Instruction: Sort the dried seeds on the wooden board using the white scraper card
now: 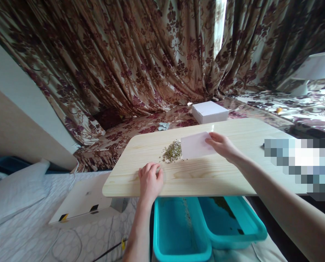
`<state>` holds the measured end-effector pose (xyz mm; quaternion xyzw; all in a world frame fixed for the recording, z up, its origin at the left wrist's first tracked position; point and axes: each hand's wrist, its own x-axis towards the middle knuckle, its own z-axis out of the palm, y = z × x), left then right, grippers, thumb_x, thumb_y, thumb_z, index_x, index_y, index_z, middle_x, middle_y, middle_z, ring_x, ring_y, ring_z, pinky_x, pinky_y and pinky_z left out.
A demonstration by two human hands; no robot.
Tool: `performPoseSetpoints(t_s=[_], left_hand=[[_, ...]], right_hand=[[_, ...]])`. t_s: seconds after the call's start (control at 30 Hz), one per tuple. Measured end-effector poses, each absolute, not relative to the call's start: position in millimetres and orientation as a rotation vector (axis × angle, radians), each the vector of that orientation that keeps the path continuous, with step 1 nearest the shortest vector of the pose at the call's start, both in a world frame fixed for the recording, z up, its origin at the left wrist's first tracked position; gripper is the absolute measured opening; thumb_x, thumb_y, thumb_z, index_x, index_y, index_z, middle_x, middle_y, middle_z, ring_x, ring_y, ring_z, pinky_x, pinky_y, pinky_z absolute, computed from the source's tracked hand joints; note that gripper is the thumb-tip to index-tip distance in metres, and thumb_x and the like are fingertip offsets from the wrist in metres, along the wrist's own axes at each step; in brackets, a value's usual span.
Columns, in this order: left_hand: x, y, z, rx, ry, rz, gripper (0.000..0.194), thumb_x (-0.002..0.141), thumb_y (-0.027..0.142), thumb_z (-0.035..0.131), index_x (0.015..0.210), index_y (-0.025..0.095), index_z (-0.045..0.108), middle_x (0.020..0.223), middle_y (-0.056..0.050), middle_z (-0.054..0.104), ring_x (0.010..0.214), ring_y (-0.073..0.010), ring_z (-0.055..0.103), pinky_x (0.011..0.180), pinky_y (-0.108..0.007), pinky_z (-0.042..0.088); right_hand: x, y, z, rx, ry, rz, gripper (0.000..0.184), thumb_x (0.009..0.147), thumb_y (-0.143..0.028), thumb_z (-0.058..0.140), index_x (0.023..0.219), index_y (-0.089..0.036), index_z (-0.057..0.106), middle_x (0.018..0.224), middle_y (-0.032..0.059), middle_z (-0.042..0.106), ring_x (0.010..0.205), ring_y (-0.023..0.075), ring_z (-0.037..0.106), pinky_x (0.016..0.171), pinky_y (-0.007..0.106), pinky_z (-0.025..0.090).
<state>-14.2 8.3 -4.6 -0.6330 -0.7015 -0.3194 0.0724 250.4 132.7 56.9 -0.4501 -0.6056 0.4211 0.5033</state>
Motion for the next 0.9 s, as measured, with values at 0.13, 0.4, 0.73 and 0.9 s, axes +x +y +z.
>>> performPoseSetpoints(t_s=[0.13,0.4,0.73,0.9], left_hand=[[-14,8,-5,-1.902,-2.112,-0.962,0.022,0.086,0.026,0.051,0.098,0.023,0.069,0.110,-0.008,0.067,0.108,-0.0240,0.059,0.102,-0.045,0.037],[-15,9,-5,-1.904,-2.110,-0.959,0.023,0.087,0.027,0.050,0.099,0.023,0.069,0.111,-0.008,0.067,0.106,-0.0245,0.059,0.101,-0.045,0.037],[-16,8,-5,-1.900,-2.110,-0.958,0.023,0.087,0.027,0.050,0.099,0.023,0.069,0.111,-0.008,0.067,0.108,-0.0247,0.059,0.102,-0.045,0.037],[-17,9,-5,-1.900,-2.099,-0.954,0.022,0.087,0.026,0.050,0.098,0.023,0.069,0.110,-0.008,0.067,0.106,-0.0240,0.060,0.102,-0.045,0.036]], right_hand=[[249,134,57,-1.076,-1.454,1.017,0.008,0.071,-0.021,0.059,0.076,-0.020,0.064,0.073,0.0017,0.070,0.068,0.0162,0.064,0.059,0.025,0.049],[248,130,59,-1.061,-1.532,1.049,0.006,0.070,-0.025,0.059,0.068,-0.021,0.058,0.067,-0.0001,0.066,0.062,0.0146,0.059,0.055,0.024,0.045],[258,130,62,-1.092,-1.436,1.046,0.004,0.072,-0.021,0.059,0.072,-0.021,0.064,0.074,0.0019,0.071,0.069,0.0167,0.064,0.060,0.025,0.050],[263,129,62,-1.115,-1.453,1.046,0.002,0.071,-0.023,0.063,0.071,-0.022,0.063,0.073,0.0024,0.071,0.070,0.0176,0.064,0.061,0.026,0.050]])
